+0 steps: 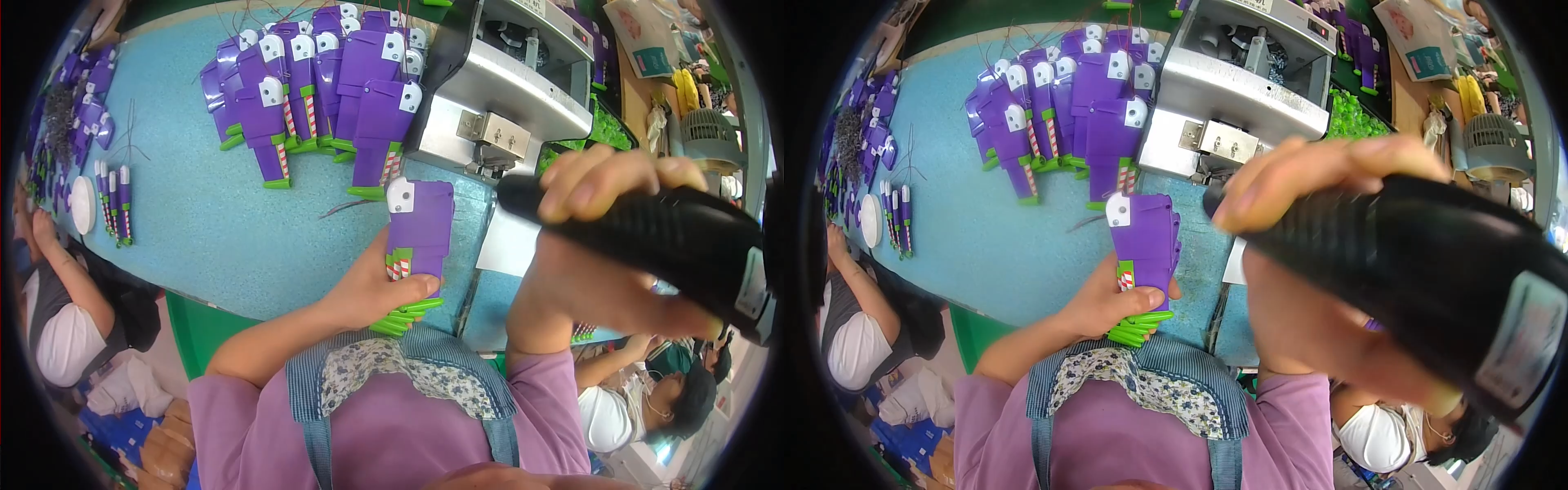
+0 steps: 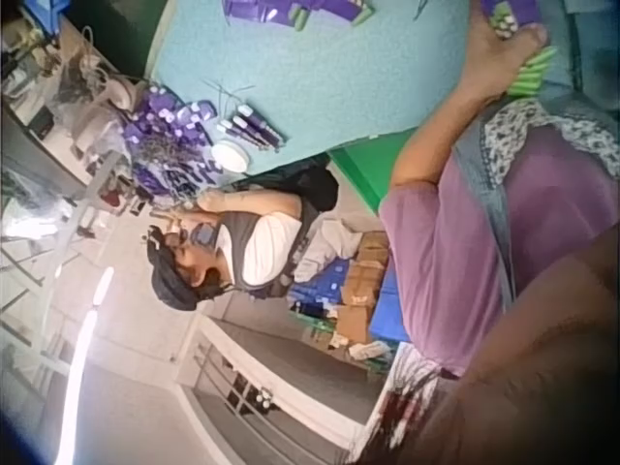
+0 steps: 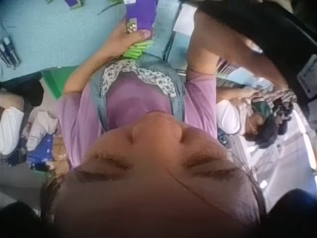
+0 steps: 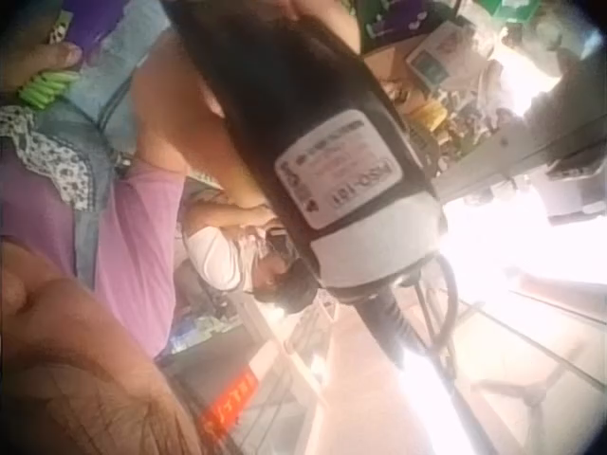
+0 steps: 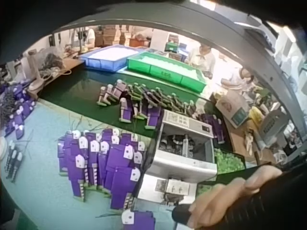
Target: The person drives screws into toy components using an electric screwdriver and inserts small green plastic pieces into the components by hand.
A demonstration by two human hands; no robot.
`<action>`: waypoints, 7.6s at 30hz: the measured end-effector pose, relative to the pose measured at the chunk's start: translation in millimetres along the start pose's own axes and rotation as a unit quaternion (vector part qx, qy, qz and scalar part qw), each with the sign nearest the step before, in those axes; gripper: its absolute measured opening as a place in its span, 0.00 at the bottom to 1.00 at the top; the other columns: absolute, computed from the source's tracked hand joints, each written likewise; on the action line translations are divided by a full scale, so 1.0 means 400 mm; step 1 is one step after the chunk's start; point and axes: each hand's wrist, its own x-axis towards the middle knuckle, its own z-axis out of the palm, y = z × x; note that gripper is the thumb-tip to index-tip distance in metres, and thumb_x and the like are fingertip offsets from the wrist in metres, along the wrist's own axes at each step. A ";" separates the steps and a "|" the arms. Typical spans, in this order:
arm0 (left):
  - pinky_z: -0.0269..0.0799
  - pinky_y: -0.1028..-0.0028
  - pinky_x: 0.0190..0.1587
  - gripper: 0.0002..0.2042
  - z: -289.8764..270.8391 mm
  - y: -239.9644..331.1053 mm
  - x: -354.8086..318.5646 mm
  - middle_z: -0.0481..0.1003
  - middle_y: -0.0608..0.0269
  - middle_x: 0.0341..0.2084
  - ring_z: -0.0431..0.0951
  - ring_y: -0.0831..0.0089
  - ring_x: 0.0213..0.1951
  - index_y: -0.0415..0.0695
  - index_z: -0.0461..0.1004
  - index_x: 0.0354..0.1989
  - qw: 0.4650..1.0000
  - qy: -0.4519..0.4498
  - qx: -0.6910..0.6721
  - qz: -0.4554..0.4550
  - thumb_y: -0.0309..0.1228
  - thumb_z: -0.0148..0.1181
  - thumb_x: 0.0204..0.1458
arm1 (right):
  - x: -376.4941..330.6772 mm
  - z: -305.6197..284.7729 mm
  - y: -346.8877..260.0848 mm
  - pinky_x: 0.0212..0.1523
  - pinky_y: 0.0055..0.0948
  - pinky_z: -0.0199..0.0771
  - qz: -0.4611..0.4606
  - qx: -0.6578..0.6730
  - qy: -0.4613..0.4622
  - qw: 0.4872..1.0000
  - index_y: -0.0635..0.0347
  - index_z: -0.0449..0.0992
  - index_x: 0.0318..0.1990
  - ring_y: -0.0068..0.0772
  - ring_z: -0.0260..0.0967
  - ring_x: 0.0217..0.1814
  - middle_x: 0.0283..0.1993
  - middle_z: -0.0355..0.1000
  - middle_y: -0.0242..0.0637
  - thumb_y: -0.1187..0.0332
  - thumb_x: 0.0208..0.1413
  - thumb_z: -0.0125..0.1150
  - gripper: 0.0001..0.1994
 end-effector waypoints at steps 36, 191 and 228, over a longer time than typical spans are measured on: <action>0.77 0.73 0.26 0.30 0.002 0.030 -0.003 0.73 0.55 0.49 0.76 0.74 0.31 0.41 0.53 0.62 0.995 0.004 -0.041 -0.096 0.29 0.60 0.52 | 0.035 -0.042 0.059 0.29 0.35 0.69 0.014 0.029 -0.007 0.999 0.61 0.65 0.55 0.35 0.69 0.25 0.31 0.71 0.45 0.20 0.45 0.36 0.50; 0.77 0.72 0.21 0.32 -0.027 0.032 -0.077 0.71 0.45 0.49 0.77 0.71 0.22 0.36 0.59 0.57 0.986 -0.041 -0.143 0.072 0.40 0.62 0.47 | -0.249 0.020 0.028 0.23 0.30 0.68 0.133 -0.009 0.149 0.980 0.66 0.62 0.51 0.35 0.66 0.19 0.23 0.69 0.43 0.24 0.47 0.44 0.46; 0.76 0.65 0.35 0.34 -0.109 0.224 -0.126 0.77 0.49 0.35 0.81 0.56 0.34 0.38 0.59 0.55 0.766 0.300 0.485 0.297 0.30 0.71 0.39 | -0.240 -0.014 0.020 0.26 0.30 0.68 0.133 -0.010 0.200 0.971 0.62 0.60 0.51 0.34 0.66 0.23 0.24 0.68 0.41 0.24 0.46 0.46 0.45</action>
